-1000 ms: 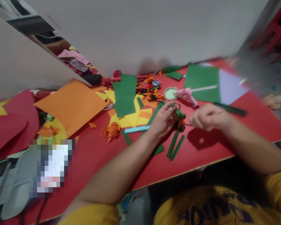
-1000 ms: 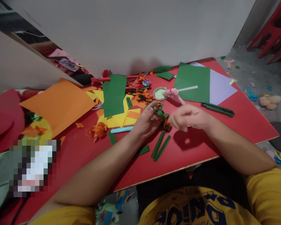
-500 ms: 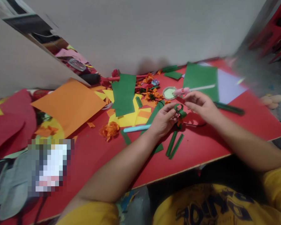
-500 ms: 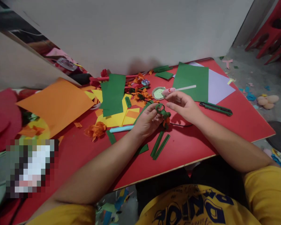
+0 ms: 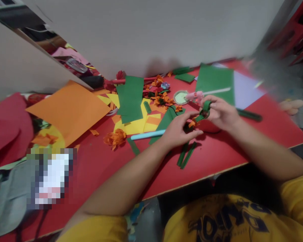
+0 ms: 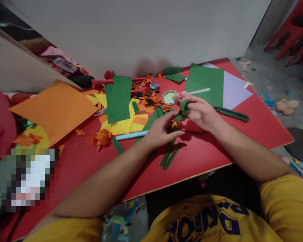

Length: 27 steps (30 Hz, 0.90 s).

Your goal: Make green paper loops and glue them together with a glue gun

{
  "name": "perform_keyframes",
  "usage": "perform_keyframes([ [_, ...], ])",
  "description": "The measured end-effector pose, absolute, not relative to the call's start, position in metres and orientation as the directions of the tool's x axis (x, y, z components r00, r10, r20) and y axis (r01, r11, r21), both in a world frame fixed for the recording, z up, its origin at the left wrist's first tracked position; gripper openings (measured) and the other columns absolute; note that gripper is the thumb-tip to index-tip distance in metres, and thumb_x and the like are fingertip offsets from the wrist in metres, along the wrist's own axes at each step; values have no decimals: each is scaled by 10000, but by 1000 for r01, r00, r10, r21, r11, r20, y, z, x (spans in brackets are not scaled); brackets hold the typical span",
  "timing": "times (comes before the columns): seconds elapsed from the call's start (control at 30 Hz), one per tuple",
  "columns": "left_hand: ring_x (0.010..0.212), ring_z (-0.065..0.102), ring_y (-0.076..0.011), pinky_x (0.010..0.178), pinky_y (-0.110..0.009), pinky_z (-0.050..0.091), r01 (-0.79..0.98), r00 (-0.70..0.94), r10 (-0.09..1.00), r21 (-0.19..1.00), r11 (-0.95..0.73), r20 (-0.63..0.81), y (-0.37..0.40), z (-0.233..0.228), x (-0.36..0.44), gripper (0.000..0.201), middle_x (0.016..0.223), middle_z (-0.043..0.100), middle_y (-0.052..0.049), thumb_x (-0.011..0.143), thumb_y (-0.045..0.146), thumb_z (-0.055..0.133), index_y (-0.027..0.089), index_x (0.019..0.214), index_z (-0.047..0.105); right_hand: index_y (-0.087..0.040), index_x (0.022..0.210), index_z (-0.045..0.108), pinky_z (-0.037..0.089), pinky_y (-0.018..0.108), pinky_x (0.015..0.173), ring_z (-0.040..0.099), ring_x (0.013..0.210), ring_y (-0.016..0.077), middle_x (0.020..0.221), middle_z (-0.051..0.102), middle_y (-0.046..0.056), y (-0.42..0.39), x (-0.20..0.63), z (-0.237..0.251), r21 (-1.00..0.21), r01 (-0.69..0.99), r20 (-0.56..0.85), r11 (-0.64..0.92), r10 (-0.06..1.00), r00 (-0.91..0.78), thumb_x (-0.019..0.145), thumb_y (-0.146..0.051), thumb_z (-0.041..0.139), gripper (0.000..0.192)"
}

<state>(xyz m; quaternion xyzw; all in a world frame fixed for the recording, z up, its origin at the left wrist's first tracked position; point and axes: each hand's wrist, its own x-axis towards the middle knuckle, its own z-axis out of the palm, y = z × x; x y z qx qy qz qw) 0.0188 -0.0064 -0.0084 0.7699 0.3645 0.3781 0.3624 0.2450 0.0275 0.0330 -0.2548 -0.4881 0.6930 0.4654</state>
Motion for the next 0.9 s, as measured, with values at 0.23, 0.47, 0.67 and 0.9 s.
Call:
perform_keyframes([
  [0.23,957,745,-309,871,-385,541,674,586,807,513,-532,67,1,19,5,260,1050,799,-86,902,335,836,263,1142,765,-269,854,684,641,428,841,725,1193,309,1183,798,67,28,249,38,-864,-494,130,-98,904,-407,716,-452,935,340],
  [0.47,996,776,-286,864,-352,557,780,515,853,458,-427,-81,-1,61,-49,358,1169,841,-97,925,358,754,270,1269,803,-272,849,648,599,343,750,691,812,183,917,754,-23,41,252,23,-835,-540,119,-101,927,-356,672,-442,991,421],
  [0.67,1132,776,-297,935,-354,583,807,408,912,481,-341,-37,-44,112,-87,566,1330,836,-108,1024,553,701,270,1511,744,-269,843,611,571,339,726,738,904,217,1068,818,26,45,252,14,-862,-503,148,-66,916,-372,699,-445,976,429],
  [0.9,1132,765,-301,1002,-391,574,822,360,904,380,-425,230,-96,143,-86,435,1240,836,-111,1059,463,679,280,1435,798,-261,998,666,527,280,648,620,736,132,1248,794,43,43,241,4,-905,-421,124,-58,911,-392,722,-375,887,372],
])
